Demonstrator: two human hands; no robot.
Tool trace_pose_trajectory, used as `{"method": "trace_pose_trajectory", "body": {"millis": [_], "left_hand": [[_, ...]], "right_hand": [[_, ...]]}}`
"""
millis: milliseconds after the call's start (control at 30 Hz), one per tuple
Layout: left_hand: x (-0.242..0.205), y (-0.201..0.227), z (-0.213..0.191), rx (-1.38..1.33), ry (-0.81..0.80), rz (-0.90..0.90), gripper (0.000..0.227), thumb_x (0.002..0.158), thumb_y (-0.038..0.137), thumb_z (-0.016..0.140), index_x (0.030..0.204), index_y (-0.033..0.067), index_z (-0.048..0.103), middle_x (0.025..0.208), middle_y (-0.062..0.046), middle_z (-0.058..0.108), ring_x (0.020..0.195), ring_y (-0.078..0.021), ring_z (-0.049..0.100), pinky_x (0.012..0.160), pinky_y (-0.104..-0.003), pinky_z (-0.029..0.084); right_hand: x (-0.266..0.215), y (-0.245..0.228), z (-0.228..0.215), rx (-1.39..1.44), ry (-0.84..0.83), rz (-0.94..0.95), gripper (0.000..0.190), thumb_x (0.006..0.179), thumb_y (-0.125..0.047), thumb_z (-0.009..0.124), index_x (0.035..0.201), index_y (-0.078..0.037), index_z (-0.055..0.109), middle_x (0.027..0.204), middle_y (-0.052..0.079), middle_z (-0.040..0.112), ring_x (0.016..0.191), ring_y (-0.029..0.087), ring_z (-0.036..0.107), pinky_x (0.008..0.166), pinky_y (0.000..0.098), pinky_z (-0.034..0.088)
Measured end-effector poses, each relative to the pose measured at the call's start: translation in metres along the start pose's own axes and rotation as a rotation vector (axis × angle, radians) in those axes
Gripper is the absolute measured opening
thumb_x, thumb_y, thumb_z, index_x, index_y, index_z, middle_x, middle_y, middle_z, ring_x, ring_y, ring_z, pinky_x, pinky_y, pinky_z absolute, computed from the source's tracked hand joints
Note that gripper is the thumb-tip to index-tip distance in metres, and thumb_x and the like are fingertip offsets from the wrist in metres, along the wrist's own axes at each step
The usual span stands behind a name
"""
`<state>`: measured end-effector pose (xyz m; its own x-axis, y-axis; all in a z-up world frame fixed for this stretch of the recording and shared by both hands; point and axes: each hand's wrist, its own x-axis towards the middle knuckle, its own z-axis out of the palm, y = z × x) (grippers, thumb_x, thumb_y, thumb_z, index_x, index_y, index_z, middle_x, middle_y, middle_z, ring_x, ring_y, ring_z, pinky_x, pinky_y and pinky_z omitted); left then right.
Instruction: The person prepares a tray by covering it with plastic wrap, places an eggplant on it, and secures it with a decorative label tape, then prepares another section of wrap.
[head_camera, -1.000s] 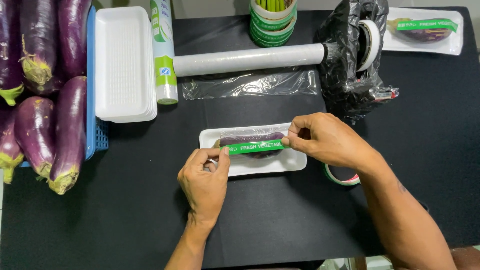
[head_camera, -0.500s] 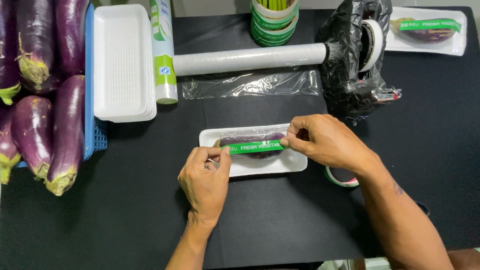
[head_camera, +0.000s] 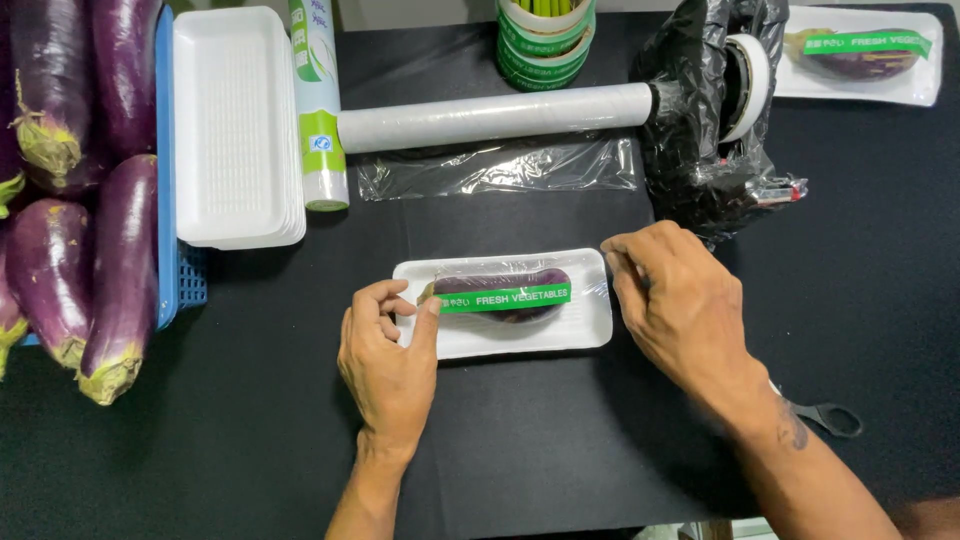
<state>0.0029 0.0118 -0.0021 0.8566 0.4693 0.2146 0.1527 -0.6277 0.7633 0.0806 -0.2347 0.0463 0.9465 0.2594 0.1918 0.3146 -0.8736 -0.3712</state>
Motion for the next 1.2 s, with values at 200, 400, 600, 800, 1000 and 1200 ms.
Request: {"method": "trace_pose_trajectory", "body": {"millis": [200,400,600,800,1000,1200], "left_hand": [[-0.019,0.002,-0.01,0.362,-0.319,0.701,0.056,0.104,0.031,0.055,0.152,0.0055,0.047,0.159,-0.016,0.047,0.148,-0.0333,0.047,0.121,-0.053,0.035],[-0.022,-0.018,0.0,0.502,-0.429,0.807,0.089,0.1,0.075,0.031,0.162,0.0113,0.029,0.169,-0.006,0.031,0.157,-0.0226,0.03,0.123,-0.063,0.027],[-0.015,-0.034,-0.009,0.586,-0.42,0.848,0.096,0.096,0.081,0.037,0.162,0.0115,0.028,0.169,-0.005,0.031,0.157,-0.022,0.031,0.121,-0.063,0.03],[-0.016,-0.047,-0.017,0.644,-0.426,0.819,0.107,0.09,0.085,0.048,0.164,0.0113,0.024,0.171,-0.005,0.027,0.158,-0.027,0.025,0.123,-0.067,0.021],[-0.017,-0.034,-0.018,0.468,-0.39,0.815,0.098,0.092,0.074,0.061,0.16,0.0109,0.03,0.167,-0.01,0.035,0.156,-0.0306,0.032,0.122,-0.068,0.026],[-0.002,0.004,0.008,0.373,-0.421,0.906,0.079,0.098,0.064,0.056,0.153,0.0075,0.048,0.16,-0.01,0.047,0.148,-0.0305,0.044,0.119,-0.062,0.03]], "right_hand": [[-0.043,-0.021,0.03,0.046,0.05,-0.539,0.046,0.101,-0.013,0.054,0.145,0.0,0.05,0.15,0.022,0.056,0.139,0.035,0.058,0.118,0.0505,0.04],[-0.061,-0.038,0.06,-0.083,0.019,-0.529,0.054,0.109,-0.033,0.044,0.15,0.002,0.046,0.155,0.021,0.05,0.145,0.037,0.05,0.12,0.059,0.035],[-0.068,-0.031,0.06,-0.061,0.015,-0.446,0.055,0.109,-0.031,0.047,0.152,0.002,0.042,0.158,0.024,0.045,0.147,0.037,0.049,0.122,0.0601,0.035],[-0.079,-0.017,0.064,-0.102,0.002,-0.352,0.065,0.107,-0.035,0.052,0.157,0.001,0.033,0.163,0.021,0.039,0.154,0.039,0.038,0.123,0.0657,0.03],[-0.074,-0.014,0.051,-0.039,0.043,-0.243,0.055,0.107,-0.036,0.047,0.155,-0.008,0.042,0.163,0.016,0.04,0.154,0.043,0.036,0.122,0.0721,0.026],[-0.066,-0.024,0.058,-0.025,0.092,-0.344,0.049,0.108,-0.037,0.047,0.15,-0.013,0.05,0.16,0.017,0.044,0.151,0.042,0.038,0.122,0.0688,0.028]]}}
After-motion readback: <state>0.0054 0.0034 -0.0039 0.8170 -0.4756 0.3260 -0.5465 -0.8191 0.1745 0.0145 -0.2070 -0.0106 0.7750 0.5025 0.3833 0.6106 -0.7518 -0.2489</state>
